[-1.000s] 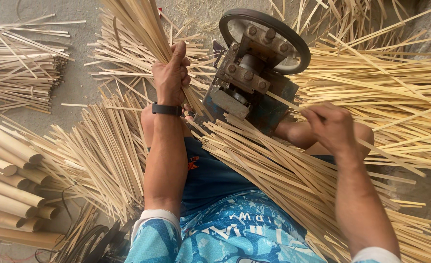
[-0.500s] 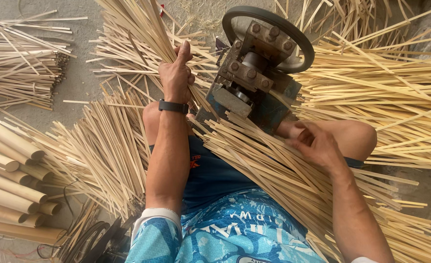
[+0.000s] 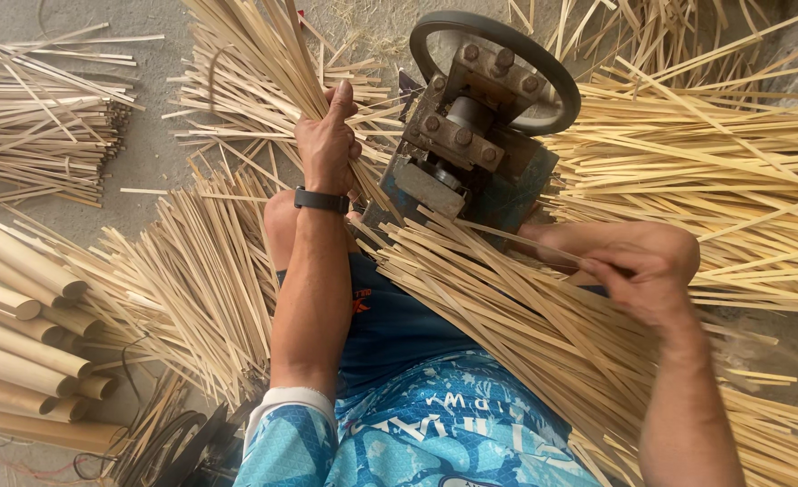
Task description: The person sits on the floor and repeatedly feeds long bamboo strips into a powered splitting machine. They hold the strips with both hands, guide them through the blade, and collect the split pieces on the floor. The process is continuous and repetitive throughout the clip.
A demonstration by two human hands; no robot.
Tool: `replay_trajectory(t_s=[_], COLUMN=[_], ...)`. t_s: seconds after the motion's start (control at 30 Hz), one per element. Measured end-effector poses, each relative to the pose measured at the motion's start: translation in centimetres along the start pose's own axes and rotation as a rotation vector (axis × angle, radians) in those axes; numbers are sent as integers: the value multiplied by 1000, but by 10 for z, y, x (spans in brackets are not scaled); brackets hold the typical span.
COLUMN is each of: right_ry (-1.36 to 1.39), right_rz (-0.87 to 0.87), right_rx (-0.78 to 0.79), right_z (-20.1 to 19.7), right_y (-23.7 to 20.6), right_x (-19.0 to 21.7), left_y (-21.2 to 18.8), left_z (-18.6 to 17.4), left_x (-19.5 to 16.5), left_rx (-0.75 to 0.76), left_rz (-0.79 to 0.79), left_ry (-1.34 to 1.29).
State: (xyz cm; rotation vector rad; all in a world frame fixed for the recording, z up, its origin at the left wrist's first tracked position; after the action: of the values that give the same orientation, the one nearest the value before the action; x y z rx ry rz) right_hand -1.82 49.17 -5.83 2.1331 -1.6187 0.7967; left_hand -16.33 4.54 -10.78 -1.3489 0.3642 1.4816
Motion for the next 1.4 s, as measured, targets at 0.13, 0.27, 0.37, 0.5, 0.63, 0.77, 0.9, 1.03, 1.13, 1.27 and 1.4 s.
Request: replay_trajectory(t_s=[0.13,0.27,0.37,0.5,0.63,0.77,0.9,1.03,1.13,1.27,1.4], right_ry=[58,-242,-211,-193,29,5,-101,-59,-112,-201,-272], right_rz=[261,197,63,216,577,302,216,219,199,317,30], right_rx=[-86,-38,-16,60,364,244,140,150,101,97,-87], right_z=[-39,-24,5,18,25,22,13,13,17,20,7], right_y=[-3,32,64,70,43,21,-5,-24,-29,-30,-25], right_x=[-20,-6,14,21,2,4,-1,7,18,14,25], left_y=[-1,-1,-1,-3,-4,-6,-8,-8,-8,-8,-7], left_z=[2,4,4,2,0,2,3,3,4,5,3], left_x=[-4,-3,0,0,-2,1,2,1,-1,-1,-2], left_rx=[1,5,4,12,-8,10,31,14,29,38,12], left_rz=[8,11,10,15,4,-2,8,-6,8,6,-4], left_ry=[24,22,52,27,51,52,50,44,36,30,49])
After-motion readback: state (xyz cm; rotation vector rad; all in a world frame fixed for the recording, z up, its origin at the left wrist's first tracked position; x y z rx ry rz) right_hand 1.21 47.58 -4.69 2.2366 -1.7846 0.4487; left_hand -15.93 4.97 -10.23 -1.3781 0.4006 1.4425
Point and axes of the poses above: each hand's wrist, its own y-axis towards the middle knuckle, its own z-axis out of the palm, x = y × z, the point moved 6 cm from there along y, towards the middle knuckle, and after that the axes turned 6 degrees about -y, right-handed, at the moved point
